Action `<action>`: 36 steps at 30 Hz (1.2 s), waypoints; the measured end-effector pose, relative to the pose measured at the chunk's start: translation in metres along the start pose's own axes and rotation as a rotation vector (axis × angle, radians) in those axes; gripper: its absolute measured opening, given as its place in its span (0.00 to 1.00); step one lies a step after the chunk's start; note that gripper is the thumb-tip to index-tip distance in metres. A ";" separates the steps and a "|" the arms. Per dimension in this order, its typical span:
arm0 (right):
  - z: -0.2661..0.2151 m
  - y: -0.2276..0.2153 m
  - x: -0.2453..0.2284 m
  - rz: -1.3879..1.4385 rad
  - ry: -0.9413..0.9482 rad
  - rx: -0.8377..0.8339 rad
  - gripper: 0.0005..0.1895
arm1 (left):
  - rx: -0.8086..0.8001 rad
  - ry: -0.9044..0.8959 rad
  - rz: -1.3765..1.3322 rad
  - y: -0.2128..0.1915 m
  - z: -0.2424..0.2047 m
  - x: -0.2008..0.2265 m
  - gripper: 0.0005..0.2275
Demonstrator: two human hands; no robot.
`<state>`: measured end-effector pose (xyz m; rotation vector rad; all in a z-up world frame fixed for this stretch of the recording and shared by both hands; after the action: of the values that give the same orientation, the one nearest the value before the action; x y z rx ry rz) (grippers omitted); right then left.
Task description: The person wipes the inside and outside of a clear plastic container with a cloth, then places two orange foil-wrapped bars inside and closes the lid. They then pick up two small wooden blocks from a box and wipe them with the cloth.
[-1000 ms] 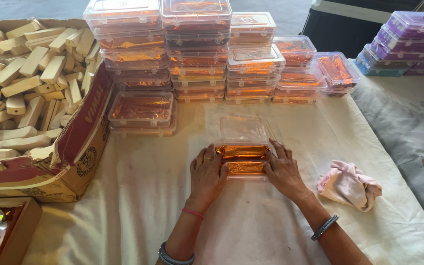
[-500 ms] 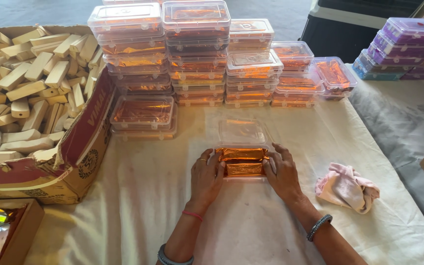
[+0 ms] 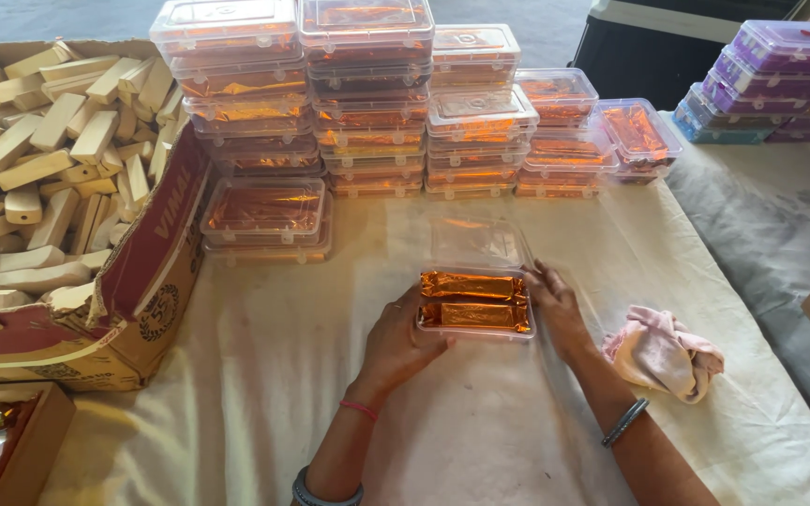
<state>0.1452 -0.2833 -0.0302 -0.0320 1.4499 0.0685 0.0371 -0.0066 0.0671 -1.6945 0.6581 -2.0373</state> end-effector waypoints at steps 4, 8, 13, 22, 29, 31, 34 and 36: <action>0.001 -0.008 -0.005 0.146 0.203 0.062 0.37 | 0.068 0.108 0.178 0.030 0.007 -0.049 0.44; 0.000 -0.005 -0.008 0.408 0.182 -0.057 0.33 | 0.081 0.122 0.147 0.028 0.006 -0.046 0.42; -0.007 0.000 -0.028 0.457 0.185 -0.052 0.31 | 0.084 0.105 0.166 0.027 0.005 -0.045 0.41; -0.007 -0.003 -0.017 0.471 0.081 -0.152 0.25 | 0.026 0.046 0.138 0.036 0.010 -0.079 0.35; -0.009 -0.005 -0.008 0.238 0.018 -0.173 0.06 | -0.076 -0.049 -0.596 0.034 0.020 -0.105 0.28; -0.010 -0.004 -0.009 0.223 0.013 -0.171 0.07 | -0.067 -0.023 -0.593 0.032 0.016 -0.093 0.24; -0.011 -0.002 -0.011 0.208 0.011 -0.163 0.09 | -0.063 -0.042 -0.501 0.021 0.012 -0.073 0.22; -0.012 -0.001 -0.013 0.207 0.014 -0.154 0.10 | -0.071 -0.087 -0.413 0.016 0.010 -0.066 0.22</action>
<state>0.1318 -0.2856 -0.0186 -0.0084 1.4555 0.3500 0.0589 0.0180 0.0072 -2.0874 0.3766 -2.2117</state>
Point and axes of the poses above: each hand's wrist, its own z-axis towards the middle knuckle, its own y-axis out of the palm, x = y × z, the point moved 5 cm from there along z, towards the middle knuckle, and after that the axes turned 4 degrees about z, right-handed, at the moved point
